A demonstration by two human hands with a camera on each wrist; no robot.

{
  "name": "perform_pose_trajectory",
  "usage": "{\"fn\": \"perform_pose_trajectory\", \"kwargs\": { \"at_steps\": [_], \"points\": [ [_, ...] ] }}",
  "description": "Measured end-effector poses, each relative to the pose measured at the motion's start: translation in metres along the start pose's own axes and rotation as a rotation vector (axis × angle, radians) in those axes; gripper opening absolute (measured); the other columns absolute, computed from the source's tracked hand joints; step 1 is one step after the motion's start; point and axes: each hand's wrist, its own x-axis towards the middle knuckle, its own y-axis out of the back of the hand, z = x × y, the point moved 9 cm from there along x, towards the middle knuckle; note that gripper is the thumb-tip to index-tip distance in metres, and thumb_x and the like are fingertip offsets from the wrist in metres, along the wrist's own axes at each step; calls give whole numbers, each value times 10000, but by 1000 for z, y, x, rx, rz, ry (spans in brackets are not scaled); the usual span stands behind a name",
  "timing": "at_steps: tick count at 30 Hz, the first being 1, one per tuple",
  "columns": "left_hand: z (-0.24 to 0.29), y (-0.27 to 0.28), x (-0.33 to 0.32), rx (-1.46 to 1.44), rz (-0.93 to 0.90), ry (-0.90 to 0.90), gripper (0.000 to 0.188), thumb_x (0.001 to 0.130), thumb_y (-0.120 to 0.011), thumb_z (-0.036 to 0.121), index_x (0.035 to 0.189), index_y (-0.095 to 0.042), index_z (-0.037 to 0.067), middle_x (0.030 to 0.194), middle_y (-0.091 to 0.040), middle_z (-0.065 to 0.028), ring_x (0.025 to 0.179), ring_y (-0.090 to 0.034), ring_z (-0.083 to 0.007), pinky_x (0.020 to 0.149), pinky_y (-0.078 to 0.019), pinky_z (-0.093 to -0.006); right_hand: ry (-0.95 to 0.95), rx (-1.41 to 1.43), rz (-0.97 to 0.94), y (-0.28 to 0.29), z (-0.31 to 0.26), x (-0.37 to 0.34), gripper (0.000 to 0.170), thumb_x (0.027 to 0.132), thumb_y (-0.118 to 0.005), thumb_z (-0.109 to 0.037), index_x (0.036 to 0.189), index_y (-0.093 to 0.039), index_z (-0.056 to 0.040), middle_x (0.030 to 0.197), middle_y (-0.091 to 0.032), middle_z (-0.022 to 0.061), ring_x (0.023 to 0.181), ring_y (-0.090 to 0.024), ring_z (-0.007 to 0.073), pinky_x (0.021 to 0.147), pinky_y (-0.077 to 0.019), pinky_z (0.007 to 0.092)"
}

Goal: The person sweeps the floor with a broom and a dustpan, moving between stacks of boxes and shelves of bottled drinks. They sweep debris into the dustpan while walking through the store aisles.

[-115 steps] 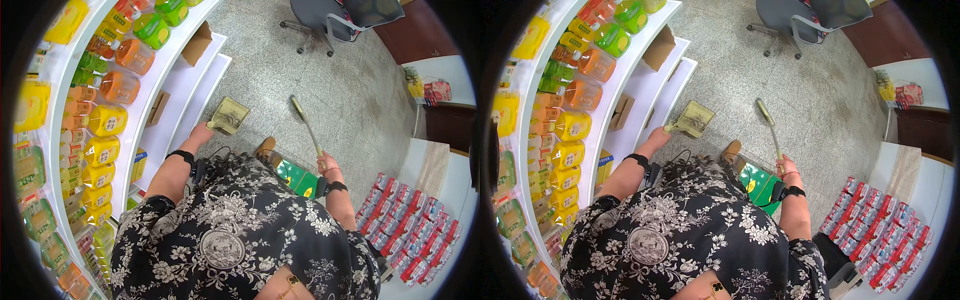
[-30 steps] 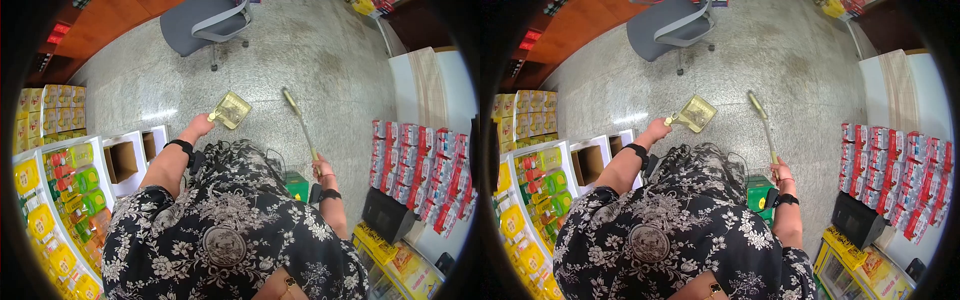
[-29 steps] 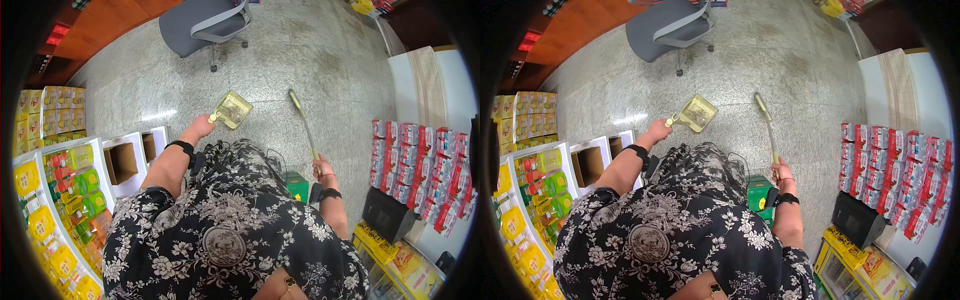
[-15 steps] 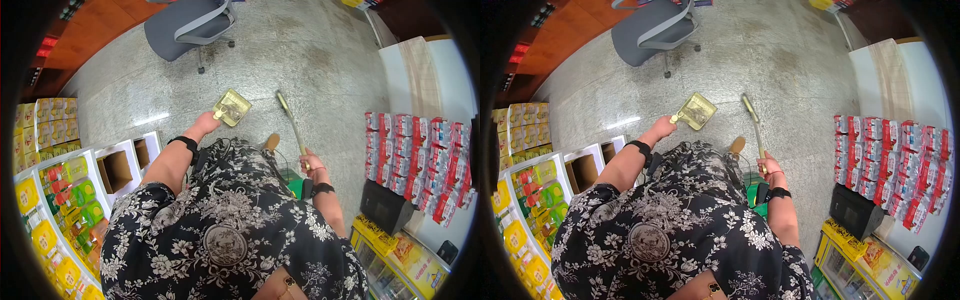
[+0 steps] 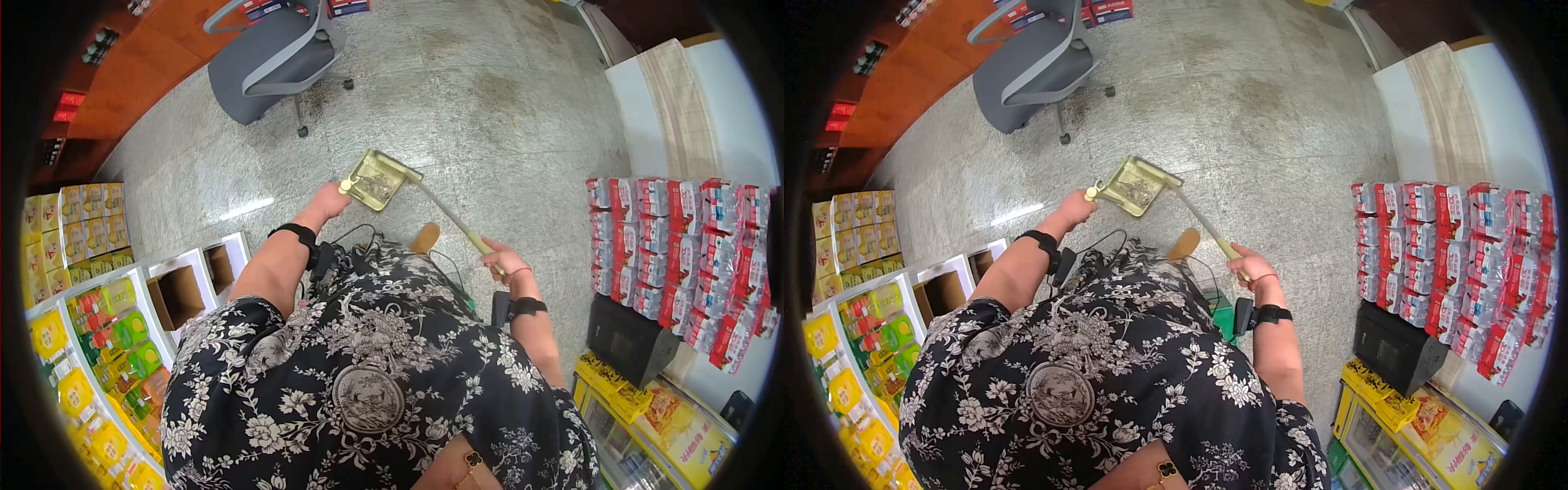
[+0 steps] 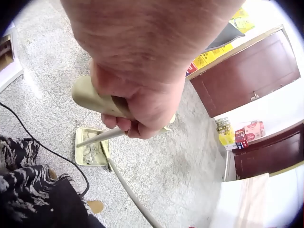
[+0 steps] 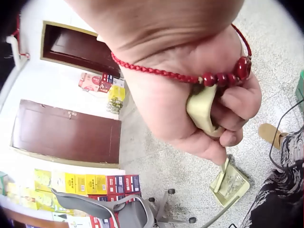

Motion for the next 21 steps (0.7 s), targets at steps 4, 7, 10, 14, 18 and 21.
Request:
{"fn": "perform_pose_trajectory", "kwargs": {
  "at_steps": [4, 7, 10, 14, 18, 21],
  "points": [
    [8, -16, 23, 68, 64, -45, 329, 677, -572, 233, 929, -601, 24, 895, -621, -193, 853, -593, -331, 767, -465, -395, -4, 191, 64, 72, 10, -11, 702, 697, -593, -45, 1344, -333, -121, 591, -442, -20, 430, -354, 71, 370, -256, 219],
    [35, -27, 26, 151, 128, -78, 325, 675, -570, 222, 931, -597, 24, 877, -626, -185, 834, -598, -333, 762, -467, -393, 2, 296, 180, 129, 25, -19, 640, 743, -572, -65, 1335, -337, -129, 598, -453, -25, 422, -357, 54, 353, -252, 192],
    [37, -27, 35, 74, 144, -100, 271, 689, -566, 171, 907, -579, 11, 757, -601, -136, 677, -577, -254, 615, -458, -354, 2, 436, 240, 161, 24, -22, 656, 758, -569, -71, 1350, -297, -150, 596, -454, -21, 421, -372, 47, 342, -279, 182],
    [82, -36, 13, 6, 100, -71, 231, 707, -558, 111, 902, -556, -14, 637, -564, -89, 517, -542, -172, 464, -449, -311, 8, 480, 343, 205, 39, -18, 663, 763, -571, -78, 1350, -283, -187, 589, -458, -12, 404, -378, 56, 335, -307, 199],
    [95, -40, 26, -77, 34, -69, 247, 712, -552, 101, 928, -555, -16, 632, -556, -86, 512, -532, -168, 464, -449, -307, -11, 636, 488, 203, 24, -24, 504, 773, -564, -71, 1236, -384, -155, 559, -443, -6, 387, -400, 90, 325, -330, 223],
    [114, -45, 33, -121, 16, -37, 262, 710, -546, 103, 952, -581, 9, 675, -599, -118, 532, -565, -180, 483, -457, -315, -19, 715, 317, 195, 33, -8, 326, 763, -561, -57, 1052, -434, -137, 566, -441, -6, 398, -399, 86, 324, -320, 229]
  ]
}}
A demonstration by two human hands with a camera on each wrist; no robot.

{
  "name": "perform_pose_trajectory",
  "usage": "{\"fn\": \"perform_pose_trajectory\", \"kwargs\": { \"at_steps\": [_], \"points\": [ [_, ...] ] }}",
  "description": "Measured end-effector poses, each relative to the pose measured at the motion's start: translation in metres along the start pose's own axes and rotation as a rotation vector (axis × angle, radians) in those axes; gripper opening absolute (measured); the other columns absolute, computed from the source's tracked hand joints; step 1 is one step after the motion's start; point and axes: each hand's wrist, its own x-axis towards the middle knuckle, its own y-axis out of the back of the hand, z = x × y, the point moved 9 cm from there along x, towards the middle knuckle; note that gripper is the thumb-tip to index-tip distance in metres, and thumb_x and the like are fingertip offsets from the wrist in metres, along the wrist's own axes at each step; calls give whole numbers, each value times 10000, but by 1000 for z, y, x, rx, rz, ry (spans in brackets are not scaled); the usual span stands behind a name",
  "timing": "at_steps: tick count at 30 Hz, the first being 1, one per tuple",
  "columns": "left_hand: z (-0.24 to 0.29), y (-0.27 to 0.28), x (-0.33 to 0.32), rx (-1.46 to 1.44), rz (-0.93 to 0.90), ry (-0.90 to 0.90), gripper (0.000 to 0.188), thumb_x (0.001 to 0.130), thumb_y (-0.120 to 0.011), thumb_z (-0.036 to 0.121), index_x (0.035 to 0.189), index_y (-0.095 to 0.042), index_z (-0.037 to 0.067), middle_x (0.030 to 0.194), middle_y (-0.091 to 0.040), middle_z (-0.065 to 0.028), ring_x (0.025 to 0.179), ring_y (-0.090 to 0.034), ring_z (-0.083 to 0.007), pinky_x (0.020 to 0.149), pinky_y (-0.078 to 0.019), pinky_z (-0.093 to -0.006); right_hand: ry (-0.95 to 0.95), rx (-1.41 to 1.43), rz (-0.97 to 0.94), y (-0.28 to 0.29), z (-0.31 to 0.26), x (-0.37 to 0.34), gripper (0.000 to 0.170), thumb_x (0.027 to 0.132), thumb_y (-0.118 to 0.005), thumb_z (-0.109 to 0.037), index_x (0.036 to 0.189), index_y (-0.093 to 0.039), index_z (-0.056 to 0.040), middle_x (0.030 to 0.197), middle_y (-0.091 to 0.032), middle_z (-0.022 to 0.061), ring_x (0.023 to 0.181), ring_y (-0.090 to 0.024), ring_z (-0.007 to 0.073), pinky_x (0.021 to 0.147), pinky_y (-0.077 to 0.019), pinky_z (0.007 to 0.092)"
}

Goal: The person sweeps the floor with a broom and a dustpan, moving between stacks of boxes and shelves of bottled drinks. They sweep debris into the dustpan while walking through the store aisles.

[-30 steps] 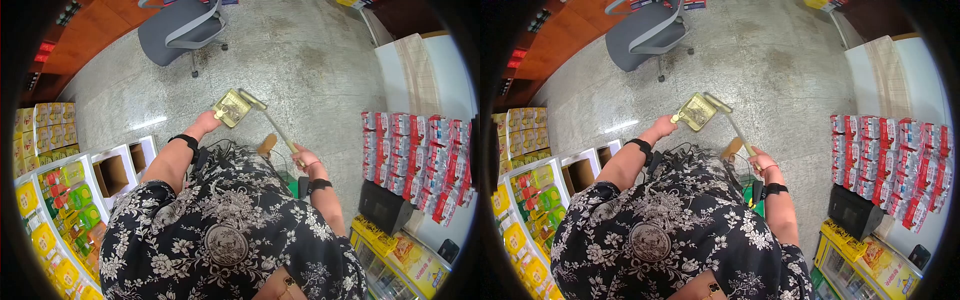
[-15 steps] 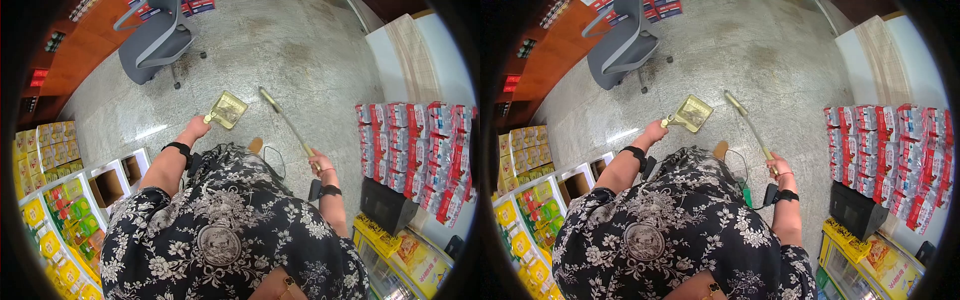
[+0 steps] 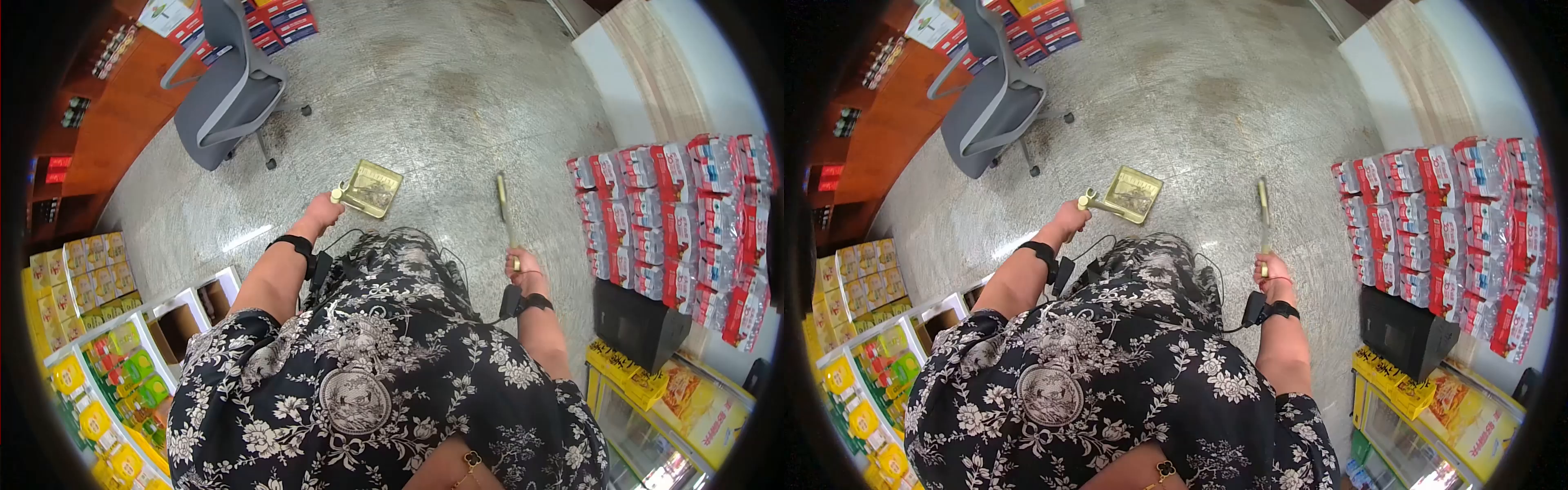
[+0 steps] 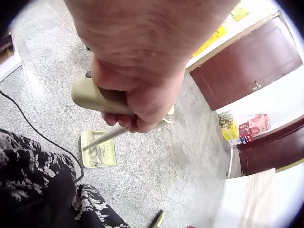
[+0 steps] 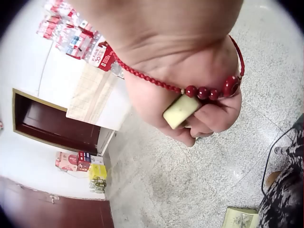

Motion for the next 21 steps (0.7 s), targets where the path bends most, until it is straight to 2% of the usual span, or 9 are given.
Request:
{"fn": "perform_pose_trajectory", "kwargs": {
  "at_steps": [1, 3, 4, 6, 8, 12, 16, 21],
  "points": [
    [13, -1, -1, 26, 6, -19, 261, 709, -548, 114, 947, -583, 10, 679, -599, -120, 527, -565, -178, 482, -458, -315, 2, 12, 8, -2, 2, -4, 326, 763, -561, -57, 1052, -434, -137, 566, -441, -6, 398, -399, 86, 324, -320, 229],
    [23, 8, 1, 36, -1, -34, 261, 709, -550, 124, 942, -585, 11, 683, -600, -121, 522, -565, -177, 481, -459, -315, 17, -139, -94, -38, 4, -22, 376, 755, -565, -60, 1095, -437, -156, 579, -437, -11, 414, -398, 80, 334, -303, 215],
    [30, 4, 3, 112, -25, -33, 274, 706, -554, 148, 943, -587, 14, 724, -610, -139, 581, -588, -207, 530, -474, -334, 22, -234, -60, -48, 1, -39, 548, 745, -565, -59, 1243, -382, -198, 597, -430, -22, 428, -391, 73, 347, -293, 204],
    [41, -2, 14, 196, -52, -37, 287, 703, -558, 172, 943, -589, 18, 765, -621, -156, 640, -612, -236, 578, -488, -353, 15, -286, -115, -59, -4, -42, 608, 742, -568, -45, 1287, -348, -200, 596, -423, -22, 432, -389, 78, 348, -296, 214],
    [49, -10, 31, 313, 5, -130, 325, 690, -566, 217, 951, -592, 24, 872, -624, -189, 815, -607, -309, 725, -478, -393, 13, -360, -209, -77, -12, -47, 701, 731, -581, -30, 1356, -295, -173, 613, -433, -23, 442, -388, 74, 352, -297, 232],
    [88, -9, 35, 387, -8, -122, 343, 684, -570, 233, 956, -594, 25, 933, -613, -202, 919, -565, -353, 822, -439, -413, 20, -418, -233, -111, -29, -59, 679, 718, -589, -29, 1340, -333, -121, 616, -459, -13, 435, -375, 67, 354, -278, 217],
    [113, -4, 50, 332, -38, -150, 338, 692, -554, 218, 964, -590, 21, 936, -612, -203, 900, -570, -358, 810, -449, -409, 27, -440, -226, -116, -43, -68, 689, 715, -589, -30, 1346, -323, -114, 607, -453, -14, 432, -369, 63, 352, -274, 214],
    [150, -4, 78, 310, -54, -153, 345, 695, -547, 208, 982, -586, 19, 953, -606, -212, 919, -568, -354, 817, -449, -403, -12, -145, -185, -48, -69, -51, 756, 712, -586, -28, 1378, -244, -130, 599, -463, 1, 409, -403, 78, 317, -303, 221]
  ]
}}
